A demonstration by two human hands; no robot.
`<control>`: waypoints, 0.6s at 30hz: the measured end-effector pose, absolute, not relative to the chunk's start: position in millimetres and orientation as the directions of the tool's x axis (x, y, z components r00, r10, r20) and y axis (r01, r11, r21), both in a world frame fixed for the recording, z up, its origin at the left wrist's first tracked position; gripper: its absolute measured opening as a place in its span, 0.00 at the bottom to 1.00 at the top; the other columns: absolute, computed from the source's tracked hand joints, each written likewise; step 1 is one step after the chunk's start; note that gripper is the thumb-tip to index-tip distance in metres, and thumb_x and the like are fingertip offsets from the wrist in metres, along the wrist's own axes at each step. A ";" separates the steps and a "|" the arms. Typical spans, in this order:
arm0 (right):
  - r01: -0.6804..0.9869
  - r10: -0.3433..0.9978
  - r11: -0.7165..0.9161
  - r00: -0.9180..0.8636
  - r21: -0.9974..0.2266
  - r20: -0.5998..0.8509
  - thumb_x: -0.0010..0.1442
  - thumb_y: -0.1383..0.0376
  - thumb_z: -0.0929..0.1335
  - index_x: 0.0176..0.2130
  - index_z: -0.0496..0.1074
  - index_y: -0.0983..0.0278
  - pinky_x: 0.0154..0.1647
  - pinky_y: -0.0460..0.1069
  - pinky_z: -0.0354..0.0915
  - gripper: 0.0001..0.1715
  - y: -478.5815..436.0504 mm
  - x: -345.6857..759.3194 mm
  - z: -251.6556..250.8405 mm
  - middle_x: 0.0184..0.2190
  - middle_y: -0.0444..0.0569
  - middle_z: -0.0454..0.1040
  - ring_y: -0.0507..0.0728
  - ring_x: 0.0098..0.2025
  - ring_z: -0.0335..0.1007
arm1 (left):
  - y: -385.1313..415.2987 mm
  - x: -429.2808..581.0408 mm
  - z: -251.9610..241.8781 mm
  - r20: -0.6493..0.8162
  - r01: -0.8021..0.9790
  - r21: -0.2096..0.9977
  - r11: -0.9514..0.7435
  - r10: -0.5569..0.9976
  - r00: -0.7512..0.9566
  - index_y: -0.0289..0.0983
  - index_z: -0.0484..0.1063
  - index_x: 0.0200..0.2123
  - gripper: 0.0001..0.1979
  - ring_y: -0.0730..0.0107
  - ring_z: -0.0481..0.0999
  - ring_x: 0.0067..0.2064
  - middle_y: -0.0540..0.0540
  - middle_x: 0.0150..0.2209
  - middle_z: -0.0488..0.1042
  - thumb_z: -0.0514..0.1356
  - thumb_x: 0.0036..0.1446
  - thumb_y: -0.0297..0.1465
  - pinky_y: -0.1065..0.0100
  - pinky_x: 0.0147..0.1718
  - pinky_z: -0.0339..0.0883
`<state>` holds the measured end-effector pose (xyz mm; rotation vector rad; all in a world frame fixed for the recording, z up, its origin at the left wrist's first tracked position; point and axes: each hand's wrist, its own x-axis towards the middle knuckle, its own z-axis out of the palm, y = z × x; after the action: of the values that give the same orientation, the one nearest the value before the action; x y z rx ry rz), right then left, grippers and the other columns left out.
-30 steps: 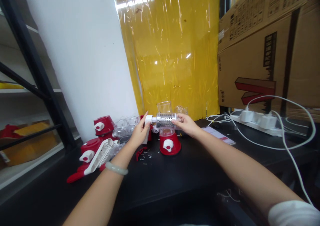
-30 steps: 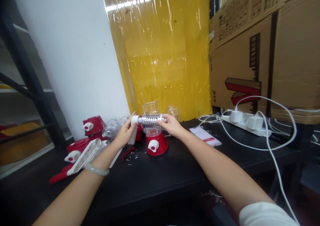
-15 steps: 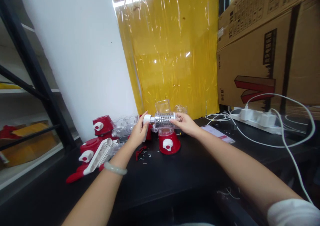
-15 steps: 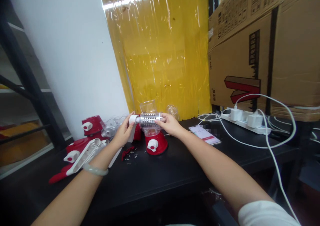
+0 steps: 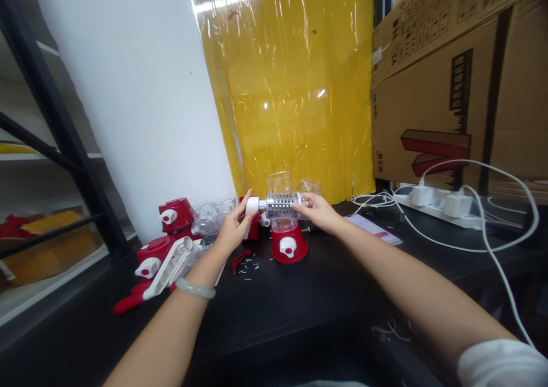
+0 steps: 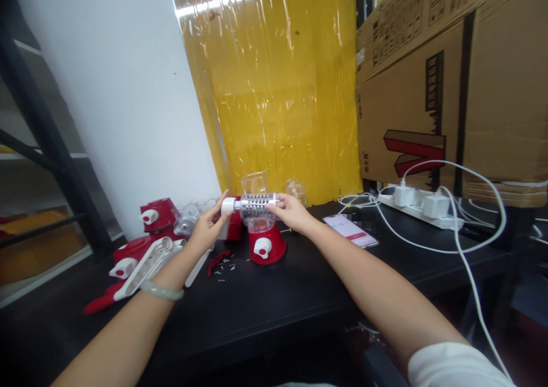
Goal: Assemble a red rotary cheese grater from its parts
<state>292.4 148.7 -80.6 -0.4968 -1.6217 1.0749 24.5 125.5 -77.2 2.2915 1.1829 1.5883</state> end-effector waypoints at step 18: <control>-0.180 0.766 0.503 -0.360 -0.845 0.533 0.51 0.53 0.76 0.41 0.73 0.64 0.42 0.52 0.73 0.23 142.4 292.4 -78.6 0.35 0.51 0.81 0.57 0.37 0.78 | 125.8 30.4 -76.4 0.713 0.585 0.484 -0.650 0.681 0.167 0.38 0.55 0.70 0.31 0.57 0.58 0.71 0.40 0.69 0.62 0.50 0.69 0.44 0.54 0.70 0.48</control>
<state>292.4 142.4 -78.6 -0.5078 -1.6528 1.0792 30.4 125.8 -76.4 2.3242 1.2659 1.5057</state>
